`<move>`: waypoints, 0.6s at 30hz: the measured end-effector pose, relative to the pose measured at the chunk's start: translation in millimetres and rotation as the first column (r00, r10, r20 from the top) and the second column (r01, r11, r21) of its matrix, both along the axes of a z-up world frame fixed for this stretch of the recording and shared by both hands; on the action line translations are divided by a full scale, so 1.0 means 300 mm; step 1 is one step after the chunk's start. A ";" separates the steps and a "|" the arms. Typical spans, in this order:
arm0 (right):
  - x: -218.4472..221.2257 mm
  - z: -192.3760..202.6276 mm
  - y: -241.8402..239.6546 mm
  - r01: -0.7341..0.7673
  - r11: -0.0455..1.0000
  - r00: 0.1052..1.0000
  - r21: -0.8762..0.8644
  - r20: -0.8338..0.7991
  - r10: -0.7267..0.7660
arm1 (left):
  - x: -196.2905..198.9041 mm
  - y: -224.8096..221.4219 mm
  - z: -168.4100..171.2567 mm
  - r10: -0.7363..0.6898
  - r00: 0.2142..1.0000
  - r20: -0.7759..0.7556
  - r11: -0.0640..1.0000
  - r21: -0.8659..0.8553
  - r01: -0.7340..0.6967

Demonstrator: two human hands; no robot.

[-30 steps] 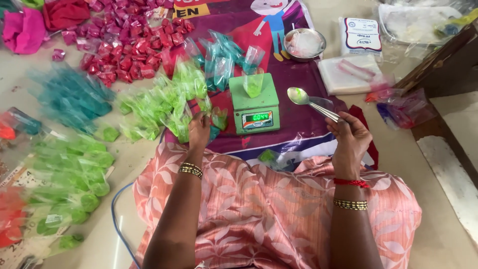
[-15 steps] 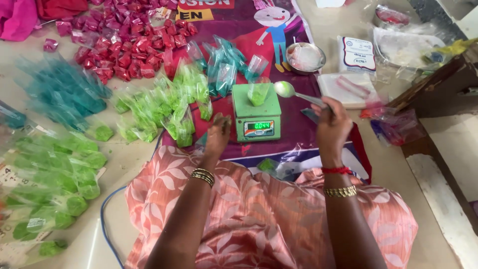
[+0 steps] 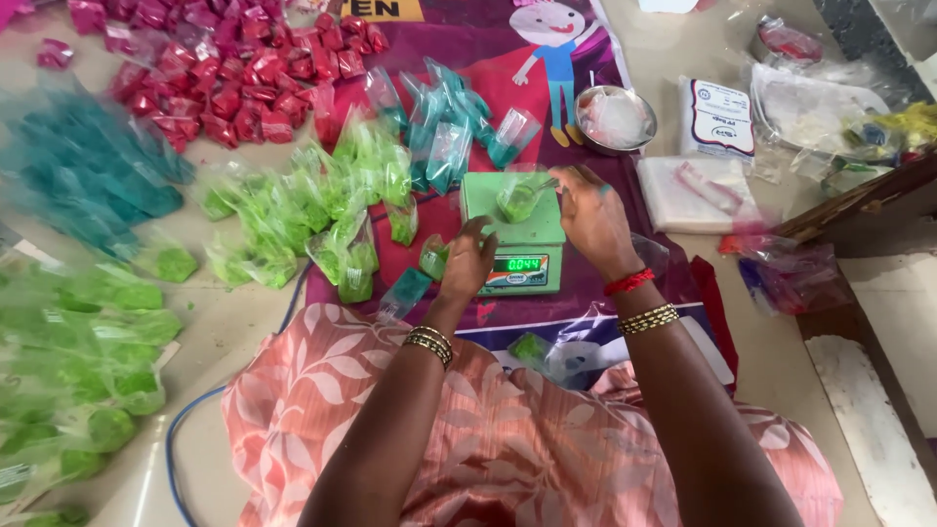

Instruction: Weighing portions of green powder and placing them into small plastic bags using a spoon.

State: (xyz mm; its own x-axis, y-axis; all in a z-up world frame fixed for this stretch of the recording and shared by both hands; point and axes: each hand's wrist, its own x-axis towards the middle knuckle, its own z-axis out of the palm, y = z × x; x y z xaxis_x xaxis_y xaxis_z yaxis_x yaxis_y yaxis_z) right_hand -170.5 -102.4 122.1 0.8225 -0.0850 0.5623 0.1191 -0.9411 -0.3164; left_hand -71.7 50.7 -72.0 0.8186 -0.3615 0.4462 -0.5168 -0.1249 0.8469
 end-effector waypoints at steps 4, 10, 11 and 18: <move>0.012 -0.010 -0.010 -0.003 0.995 1.000 0.101 -0.019 0.005 | 0.009 -0.049 0.046 -0.023 0.999 -0.028 0.999 0.040 0.024; 0.017 -0.088 -0.088 0.044 0.945 0.999 0.323 0.003 -0.048 | 0.015 -0.102 0.029 -0.141 0.968 -0.207 0.986 0.061 0.157; 0.016 -0.105 -0.111 0.048 0.913 0.999 0.405 -0.001 -0.052 | 0.014 -0.104 0.029 -0.160 0.972 -0.173 0.986 0.023 0.167; -0.036 -0.110 -0.171 0.107 0.575 0.990 0.811 -0.036 -0.134 | -0.002 -0.096 0.058 -0.163 0.977 -0.138 0.987 -0.005 0.164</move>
